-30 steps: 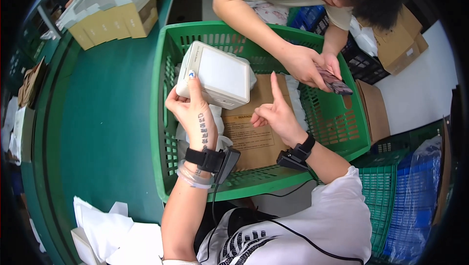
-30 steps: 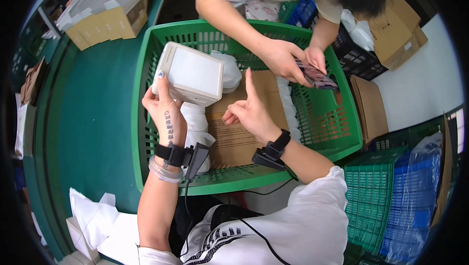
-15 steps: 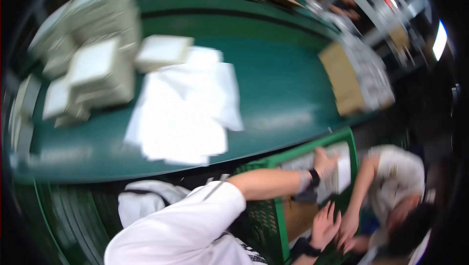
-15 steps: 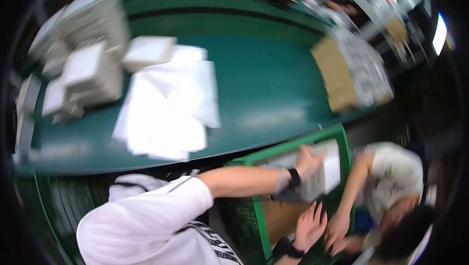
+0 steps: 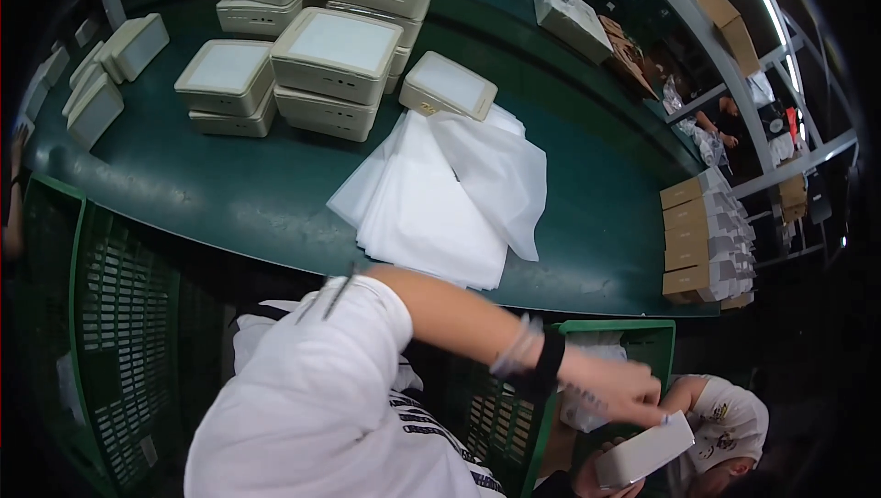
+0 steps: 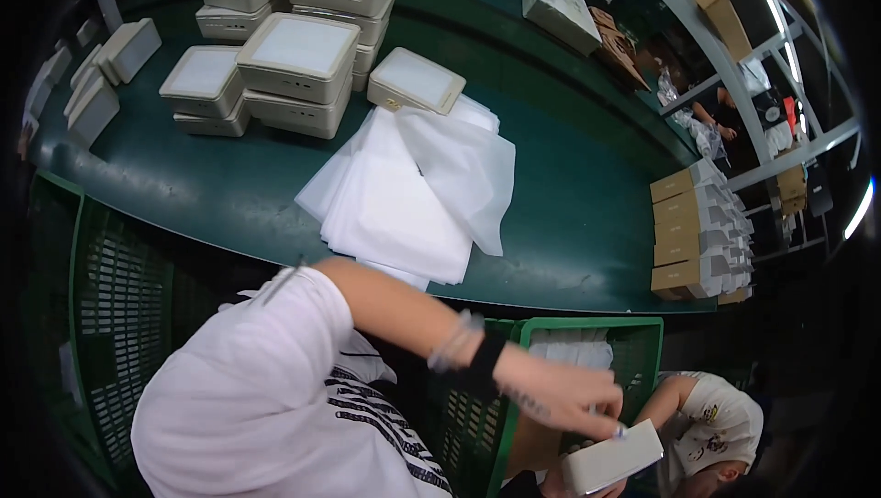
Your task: The person fits a plastic cover onto a device, moves it to a stack, and then slides a device into a plastic bag before placing it into a green crate.
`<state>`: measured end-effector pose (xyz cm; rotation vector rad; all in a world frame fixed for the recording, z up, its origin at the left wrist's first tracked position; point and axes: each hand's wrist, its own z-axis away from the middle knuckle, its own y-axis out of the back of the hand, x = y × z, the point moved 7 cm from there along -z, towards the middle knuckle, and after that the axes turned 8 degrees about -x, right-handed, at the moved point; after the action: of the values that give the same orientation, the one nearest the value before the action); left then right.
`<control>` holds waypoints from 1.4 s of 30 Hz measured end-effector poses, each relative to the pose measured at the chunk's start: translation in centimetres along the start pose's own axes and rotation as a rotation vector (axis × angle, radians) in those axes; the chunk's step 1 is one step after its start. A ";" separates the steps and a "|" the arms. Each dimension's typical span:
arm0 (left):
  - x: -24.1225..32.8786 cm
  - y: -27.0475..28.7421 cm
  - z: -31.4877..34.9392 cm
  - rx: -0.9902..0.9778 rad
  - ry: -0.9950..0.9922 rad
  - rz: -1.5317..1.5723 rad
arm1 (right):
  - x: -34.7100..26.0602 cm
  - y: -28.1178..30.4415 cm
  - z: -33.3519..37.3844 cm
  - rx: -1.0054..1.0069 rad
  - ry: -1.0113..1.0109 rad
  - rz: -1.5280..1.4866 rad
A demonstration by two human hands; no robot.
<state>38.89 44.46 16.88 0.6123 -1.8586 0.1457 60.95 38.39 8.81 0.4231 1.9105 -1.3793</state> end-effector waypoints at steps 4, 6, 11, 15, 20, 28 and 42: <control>-0.4 14.4 5.9 0.054 0.340 -1.057 | -0.1 0.2 -0.1 -0.265 -0.041 -0.151; -1.6 24.3 9.6 0.293 0.659 -1.181 | 0.2 1.9 0.5 -0.234 0.020 -0.223; -9.5 31.2 18.1 0.264 1.225 -0.811 | 0.5 1.3 1.6 -0.077 0.254 -0.087; -8.9 30.4 21.2 0.163 0.944 -0.790 | 1.2 2.3 -0.8 -0.261 0.167 -0.286; -2.8 21.9 20.6 0.129 0.527 -0.920 | -0.3 3.3 0.9 -0.244 0.035 -0.625; -1.7 9.9 29.9 0.199 0.758 -1.332 | 1.8 -0.4 -2.9 -0.120 -0.042 -0.441; -4.0 8.4 28.2 0.371 1.176 -1.309 | 9.8 -9.9 -5.6 0.061 -0.063 -0.161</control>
<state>12.08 42.17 4.29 1.4647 -0.1039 -0.0406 45.95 38.40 9.37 0.2559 1.8886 -1.5400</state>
